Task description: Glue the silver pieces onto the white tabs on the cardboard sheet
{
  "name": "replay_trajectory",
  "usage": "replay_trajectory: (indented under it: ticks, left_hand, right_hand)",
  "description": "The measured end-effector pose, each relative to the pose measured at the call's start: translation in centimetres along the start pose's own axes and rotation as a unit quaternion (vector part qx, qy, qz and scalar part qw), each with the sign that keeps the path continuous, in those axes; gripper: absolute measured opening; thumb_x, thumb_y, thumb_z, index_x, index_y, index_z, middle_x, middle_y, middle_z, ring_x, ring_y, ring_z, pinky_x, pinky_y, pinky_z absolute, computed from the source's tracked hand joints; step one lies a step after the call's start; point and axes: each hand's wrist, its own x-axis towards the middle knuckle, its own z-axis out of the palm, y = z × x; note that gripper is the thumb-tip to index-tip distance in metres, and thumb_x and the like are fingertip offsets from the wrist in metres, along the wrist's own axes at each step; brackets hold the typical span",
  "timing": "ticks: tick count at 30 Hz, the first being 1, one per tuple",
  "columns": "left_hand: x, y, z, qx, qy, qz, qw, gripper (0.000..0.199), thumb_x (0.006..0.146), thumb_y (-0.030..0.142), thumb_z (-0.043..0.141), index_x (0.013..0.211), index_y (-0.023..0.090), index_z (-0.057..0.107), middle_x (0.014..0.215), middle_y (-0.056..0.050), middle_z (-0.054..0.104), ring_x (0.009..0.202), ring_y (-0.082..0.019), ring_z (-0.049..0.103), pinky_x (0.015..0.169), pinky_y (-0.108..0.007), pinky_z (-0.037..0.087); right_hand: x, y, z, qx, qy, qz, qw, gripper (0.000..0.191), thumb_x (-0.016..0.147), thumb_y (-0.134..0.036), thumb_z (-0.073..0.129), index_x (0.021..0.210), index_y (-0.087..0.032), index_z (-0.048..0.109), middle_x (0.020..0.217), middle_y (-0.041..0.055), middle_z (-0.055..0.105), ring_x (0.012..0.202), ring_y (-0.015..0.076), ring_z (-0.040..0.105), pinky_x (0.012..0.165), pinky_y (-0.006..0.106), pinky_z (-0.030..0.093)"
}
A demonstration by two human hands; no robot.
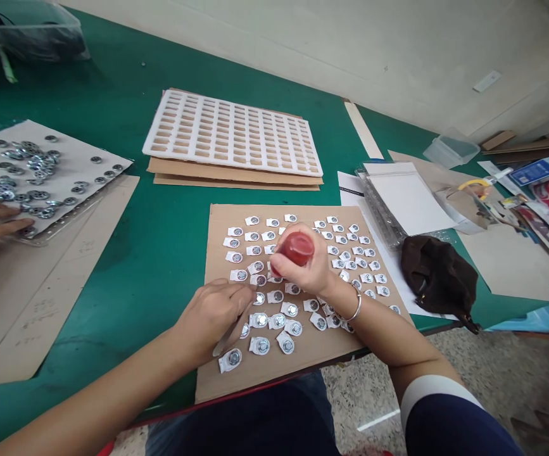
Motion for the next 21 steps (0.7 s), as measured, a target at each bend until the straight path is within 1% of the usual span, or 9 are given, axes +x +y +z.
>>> replay_trajectory:
  ticks: [2, 4, 8, 12, 21]
  left_hand:
    - [-0.1, -0.3, 0.0, -0.012, 0.004, -0.005, 1.000, 0.013, 0.082, 0.013, 0.046, 0.085, 0.019, 0.057, 0.066, -0.001, 0.063, 0.059, -0.014, 0.059, 0.060, -0.027, 0.047]
    - [-0.1, -0.4, 0.0, -0.019, 0.010, -0.010, 1.000, 0.013, 0.084, 0.014, 0.045, 0.084, 0.019, 0.058, 0.067, -0.001, 0.063, 0.059, -0.014, 0.060, 0.061, -0.026, 0.048]
    - [0.0, -0.4, 0.0, -0.019, -0.004, -0.013, 1.000, 0.012, 0.085, 0.015, 0.046, 0.086, 0.018, 0.057, 0.070, -0.002, 0.065, 0.062, -0.015, 0.062, 0.063, -0.027, 0.048]
    - [0.1, -0.4, -0.1, -0.016, -0.001, -0.009, 1.000, 0.013, 0.086, 0.015, 0.044, 0.085, 0.019, 0.057, 0.070, -0.002, 0.065, 0.062, -0.014, 0.062, 0.064, -0.027, 0.048]
    - [-0.1, -0.5, 0.1, -0.015, 0.001, -0.013, 1.000, 0.012, 0.085, 0.016, 0.045, 0.081, 0.019, 0.056, 0.069, -0.001, 0.065, 0.061, -0.014, 0.062, 0.062, -0.027, 0.047]
  right_hand:
    - [0.1, -0.2, -0.3, 0.009, 0.007, 0.025, 1.000, 0.021, 0.069, -0.033, 0.066, 0.078, -0.021, 0.052, 0.066, -0.0012, 0.058, 0.056, 0.0125, 0.054, 0.054, 0.030, 0.048]
    - [0.1, -0.2, -0.2, 0.004, 0.003, 0.027, 1.000, 0.021, 0.067, -0.033, 0.067, 0.078, -0.021, 0.052, 0.067, -0.0013, 0.058, 0.057, 0.0126, 0.054, 0.054, 0.030, 0.048]
    - [-0.3, 0.3, 0.4, -0.014, -0.027, -0.007, 1.000, 0.025, 0.063, -0.027, 0.070, 0.079, -0.021, 0.052, 0.067, -0.0018, 0.058, 0.057, 0.0122, 0.054, 0.055, 0.030, 0.048]
    - [-0.6, 1.0, 0.9, -0.040, -0.030, -0.036, 0.998, 0.026, 0.063, -0.027, 0.071, 0.079, -0.021, 0.051, 0.067, -0.0024, 0.057, 0.057, 0.0120, 0.053, 0.056, 0.029, 0.047]
    - [-0.6, 1.4, 1.0, -0.045, -0.034, -0.048, 0.997, 0.025, 0.063, -0.025, 0.070, 0.080, -0.021, 0.051, 0.069, -0.0024, 0.056, 0.059, 0.0120, 0.052, 0.056, 0.029, 0.046]
